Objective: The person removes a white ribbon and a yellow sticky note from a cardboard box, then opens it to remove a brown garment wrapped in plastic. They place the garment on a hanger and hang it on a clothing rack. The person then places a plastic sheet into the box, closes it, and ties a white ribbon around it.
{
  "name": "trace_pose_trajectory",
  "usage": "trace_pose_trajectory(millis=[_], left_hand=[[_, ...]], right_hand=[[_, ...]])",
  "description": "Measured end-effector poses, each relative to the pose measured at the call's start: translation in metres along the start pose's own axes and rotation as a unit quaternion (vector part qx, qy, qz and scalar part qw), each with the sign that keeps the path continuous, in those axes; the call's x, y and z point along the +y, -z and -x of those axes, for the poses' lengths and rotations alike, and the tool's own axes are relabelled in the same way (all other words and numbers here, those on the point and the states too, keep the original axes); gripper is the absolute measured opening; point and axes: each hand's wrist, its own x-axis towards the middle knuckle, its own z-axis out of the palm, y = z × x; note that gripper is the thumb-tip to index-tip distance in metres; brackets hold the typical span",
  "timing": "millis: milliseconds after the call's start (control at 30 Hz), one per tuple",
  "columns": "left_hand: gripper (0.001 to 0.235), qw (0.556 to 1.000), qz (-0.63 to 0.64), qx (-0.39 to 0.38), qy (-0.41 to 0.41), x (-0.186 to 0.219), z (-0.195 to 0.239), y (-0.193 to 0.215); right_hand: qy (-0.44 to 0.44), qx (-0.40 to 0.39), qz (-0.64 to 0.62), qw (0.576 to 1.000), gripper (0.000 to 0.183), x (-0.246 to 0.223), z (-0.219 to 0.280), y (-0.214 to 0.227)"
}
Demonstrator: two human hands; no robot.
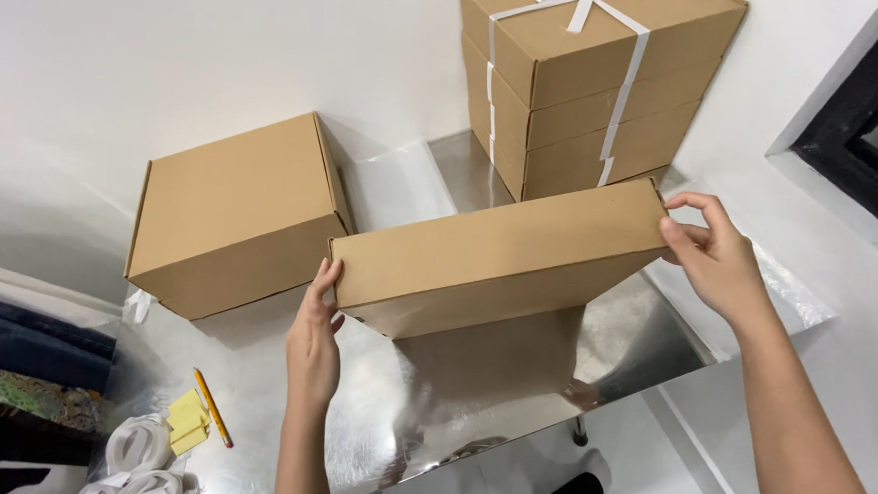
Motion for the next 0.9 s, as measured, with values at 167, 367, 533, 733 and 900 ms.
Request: trace_pose_trajectory(millis=[167, 367, 533, 733, 900], left_hand=[[0.050, 0.999, 0.010, 0.023, -0.036, -0.021, 0.012, -0.013], [0.078, 0.972, 0.213, 0.019, 0.098, -0.026, 0.041, -0.011], [0.088, 0.915, 0.363, -0.058, 0.167, -0.056, 0.062, -0.023], [0.096, 0.880, 0.252, -0.026, 0.401, -0.015, 0.080, -0.020], [0.086, 0.928, 0.222, -0.050, 0.296, -0.059, 0.080, -0.001]], right_hand=[[0.045, -0.001, -0.111, 0.993, 0.037, 0.030, -0.005, -0.011], [-0.071, -0.012, -0.121, 0.990, 0.052, 0.042, 0.028, -0.001], [-0.212, -0.095, -0.232, 0.945, 0.077, 0.065, 0.059, -0.010], [-0.325, -0.149, -0.295, 0.886, 0.075, 0.131, 0.091, -0.036], [-0.187, -0.126, -0.395, 0.890, 0.058, 0.233, 0.082, -0.052]])
